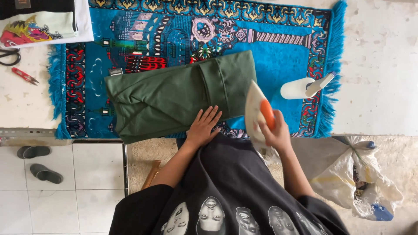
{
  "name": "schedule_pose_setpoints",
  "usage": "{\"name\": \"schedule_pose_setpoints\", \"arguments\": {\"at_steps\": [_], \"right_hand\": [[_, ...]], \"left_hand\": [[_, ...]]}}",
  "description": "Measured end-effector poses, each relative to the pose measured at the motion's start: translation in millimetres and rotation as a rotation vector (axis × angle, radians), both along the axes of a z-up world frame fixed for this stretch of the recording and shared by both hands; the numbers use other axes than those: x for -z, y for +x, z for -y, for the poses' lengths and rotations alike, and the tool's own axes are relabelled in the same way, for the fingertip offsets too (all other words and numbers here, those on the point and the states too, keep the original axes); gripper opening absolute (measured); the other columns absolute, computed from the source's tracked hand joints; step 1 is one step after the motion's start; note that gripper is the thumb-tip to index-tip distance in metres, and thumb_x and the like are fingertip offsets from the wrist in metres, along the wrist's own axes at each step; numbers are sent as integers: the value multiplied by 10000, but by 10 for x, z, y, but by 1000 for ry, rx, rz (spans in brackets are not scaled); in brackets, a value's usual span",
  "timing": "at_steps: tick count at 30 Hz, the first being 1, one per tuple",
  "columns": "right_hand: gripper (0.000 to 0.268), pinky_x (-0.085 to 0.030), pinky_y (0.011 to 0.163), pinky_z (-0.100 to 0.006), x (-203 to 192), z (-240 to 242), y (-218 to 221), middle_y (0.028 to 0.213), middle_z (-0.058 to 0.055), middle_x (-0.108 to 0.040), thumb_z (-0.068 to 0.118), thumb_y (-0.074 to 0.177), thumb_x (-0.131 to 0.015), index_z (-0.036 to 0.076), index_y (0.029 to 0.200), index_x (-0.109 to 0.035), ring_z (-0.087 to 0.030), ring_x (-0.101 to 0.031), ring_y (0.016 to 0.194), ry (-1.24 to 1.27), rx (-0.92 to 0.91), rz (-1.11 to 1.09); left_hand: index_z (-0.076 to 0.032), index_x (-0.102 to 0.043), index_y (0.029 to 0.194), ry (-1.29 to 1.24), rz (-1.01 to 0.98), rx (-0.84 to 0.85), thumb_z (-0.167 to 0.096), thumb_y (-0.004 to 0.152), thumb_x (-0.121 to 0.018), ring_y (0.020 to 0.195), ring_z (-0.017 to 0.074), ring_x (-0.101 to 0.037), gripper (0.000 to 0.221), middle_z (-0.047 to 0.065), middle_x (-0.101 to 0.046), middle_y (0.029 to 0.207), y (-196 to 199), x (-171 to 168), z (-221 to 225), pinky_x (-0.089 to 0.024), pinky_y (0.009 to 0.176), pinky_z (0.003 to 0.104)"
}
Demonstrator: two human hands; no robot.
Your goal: Ironing a folded green t-shirt using a spray bottle and an electric iron on a workspace.
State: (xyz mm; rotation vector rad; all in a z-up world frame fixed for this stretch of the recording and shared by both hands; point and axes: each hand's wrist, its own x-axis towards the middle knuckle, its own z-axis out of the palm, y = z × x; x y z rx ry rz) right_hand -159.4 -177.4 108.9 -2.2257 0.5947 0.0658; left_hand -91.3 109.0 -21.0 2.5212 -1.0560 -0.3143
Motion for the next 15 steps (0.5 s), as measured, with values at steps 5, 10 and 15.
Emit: {"name": "schedule_pose_setpoints", "arguments": {"at_steps": [5, 10, 15], "right_hand": [[383, -559, 610, -505, 244, -281, 852, 784, -219, -704, 325, 1035, -577, 72, 1320, -542, -383, -722, 682, -42, -89, -44], [382, -540, 645, -592, 152, -440, 924, 826, -275, -692, 371, 1074, -526, 44, 1270, -534, -490, -711, 765, -211, -180, -39], [413, -582, 651, -509, 249, -429, 914, 844, -202, -718, 434, 1074, -506, 92, 1305, -527, -405, -743, 757, -264, -222, -174]], "left_hand": [[-214, -259, 1641, -9, 16, -33, -553, 1012, -442, 1570, 218, -201, 738, 44, -210, 1712, 2, 80, -14, -90, 1276, 475], [-180, -277, 1630, -36, 3, -54, -478, 976, -491, 1558, 196, -230, 750, 35, -221, 1708, -19, 91, -98, -122, 1286, 453], [-178, -375, 1599, -215, 295, -35, -404, 999, -398, 1498, 213, -367, 641, 54, -360, 1653, 5, 290, -200, -257, 1238, 447]]}}
